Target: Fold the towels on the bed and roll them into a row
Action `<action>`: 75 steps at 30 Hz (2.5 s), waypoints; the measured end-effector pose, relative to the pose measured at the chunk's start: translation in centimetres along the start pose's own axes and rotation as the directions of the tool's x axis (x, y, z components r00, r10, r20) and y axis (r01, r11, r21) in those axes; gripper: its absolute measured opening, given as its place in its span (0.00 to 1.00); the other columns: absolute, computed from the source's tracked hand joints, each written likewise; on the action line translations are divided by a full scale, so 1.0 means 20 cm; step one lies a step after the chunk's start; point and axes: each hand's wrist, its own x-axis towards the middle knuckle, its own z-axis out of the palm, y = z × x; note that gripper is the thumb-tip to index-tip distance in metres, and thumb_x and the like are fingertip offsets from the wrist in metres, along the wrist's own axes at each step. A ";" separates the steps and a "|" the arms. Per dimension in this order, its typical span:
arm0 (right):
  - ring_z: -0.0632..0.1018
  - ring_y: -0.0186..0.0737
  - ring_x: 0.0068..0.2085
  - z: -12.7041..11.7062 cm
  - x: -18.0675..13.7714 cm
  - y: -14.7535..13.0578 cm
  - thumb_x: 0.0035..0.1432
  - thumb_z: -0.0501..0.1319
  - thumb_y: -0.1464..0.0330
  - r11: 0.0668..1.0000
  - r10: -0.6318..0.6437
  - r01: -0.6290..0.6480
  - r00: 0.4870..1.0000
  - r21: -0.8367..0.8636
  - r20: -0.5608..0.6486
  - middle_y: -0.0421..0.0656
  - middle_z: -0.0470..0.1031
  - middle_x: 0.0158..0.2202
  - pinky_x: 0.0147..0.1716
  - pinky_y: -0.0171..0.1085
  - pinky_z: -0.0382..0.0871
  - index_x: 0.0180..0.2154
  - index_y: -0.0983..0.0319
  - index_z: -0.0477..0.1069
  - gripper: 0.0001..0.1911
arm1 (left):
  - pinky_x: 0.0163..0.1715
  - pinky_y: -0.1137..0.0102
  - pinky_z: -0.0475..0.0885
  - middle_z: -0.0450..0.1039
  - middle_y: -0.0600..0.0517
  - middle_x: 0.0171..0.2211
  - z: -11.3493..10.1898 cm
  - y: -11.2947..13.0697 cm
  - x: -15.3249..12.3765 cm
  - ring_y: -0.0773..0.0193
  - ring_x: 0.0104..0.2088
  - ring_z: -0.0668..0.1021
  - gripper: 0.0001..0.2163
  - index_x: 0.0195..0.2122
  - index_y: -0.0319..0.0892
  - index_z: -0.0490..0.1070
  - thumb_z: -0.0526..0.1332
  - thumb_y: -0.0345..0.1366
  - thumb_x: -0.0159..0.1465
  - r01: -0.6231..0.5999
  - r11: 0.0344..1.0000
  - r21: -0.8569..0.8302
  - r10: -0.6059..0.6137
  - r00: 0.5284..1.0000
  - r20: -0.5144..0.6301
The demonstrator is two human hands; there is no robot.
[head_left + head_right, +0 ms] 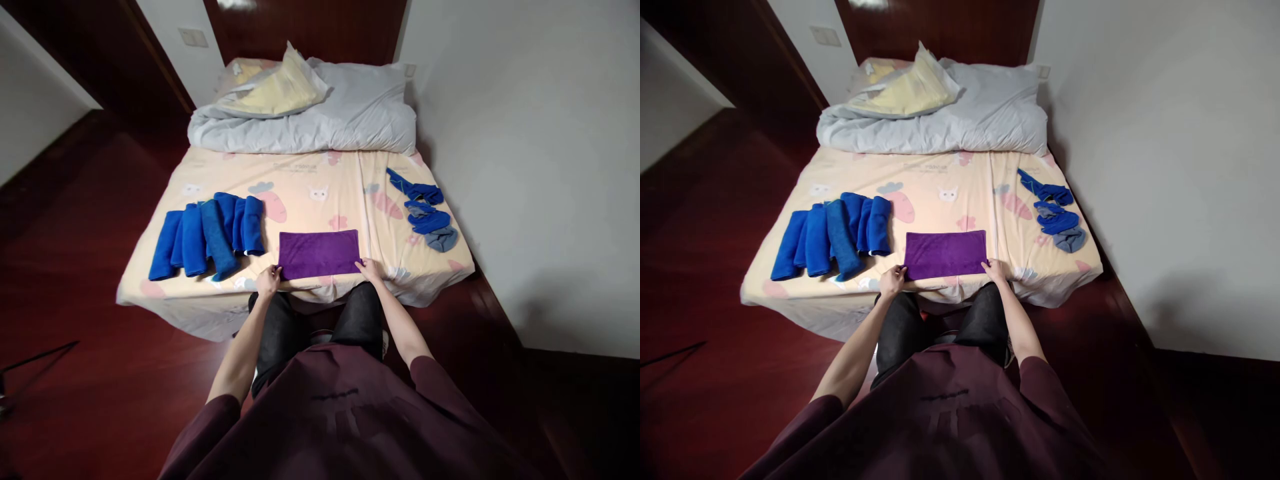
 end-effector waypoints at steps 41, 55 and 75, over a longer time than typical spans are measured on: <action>0.75 0.51 0.59 -0.06 -0.02 -0.18 0.65 0.53 0.80 0.878 -0.372 0.406 0.912 -0.253 0.173 0.53 0.80 0.55 0.63 0.49 0.60 0.58 0.61 0.77 0.25 | 0.63 0.51 0.61 0.72 0.37 0.63 0.03 0.12 0.08 0.46 0.58 0.77 0.27 0.64 0.43 0.72 0.50 0.24 0.65 -0.538 0.824 0.180 0.492 0.836 0.245; 0.81 0.44 0.51 -0.10 -0.09 0.02 0.64 0.64 0.66 0.945 -0.255 0.225 0.961 0.237 0.105 0.46 0.82 0.50 0.54 0.40 0.72 0.52 0.60 0.77 0.15 | 0.55 0.63 0.74 0.82 0.47 0.50 -0.09 -0.05 0.08 0.51 0.52 0.82 0.19 0.51 0.44 0.79 0.63 0.38 0.59 -0.259 0.945 -0.202 0.305 0.919 0.251; 0.81 0.47 0.52 0.04 -0.08 0.04 0.70 0.57 0.58 0.985 -0.021 0.022 1.000 0.174 -0.010 0.53 0.81 0.50 0.51 0.40 0.74 0.56 0.63 0.74 0.20 | 0.47 0.60 0.74 0.81 0.40 0.42 0.06 -0.05 0.06 0.49 0.45 0.82 0.18 0.48 0.40 0.74 0.55 0.48 0.69 -0.043 0.979 -0.201 0.051 0.998 0.033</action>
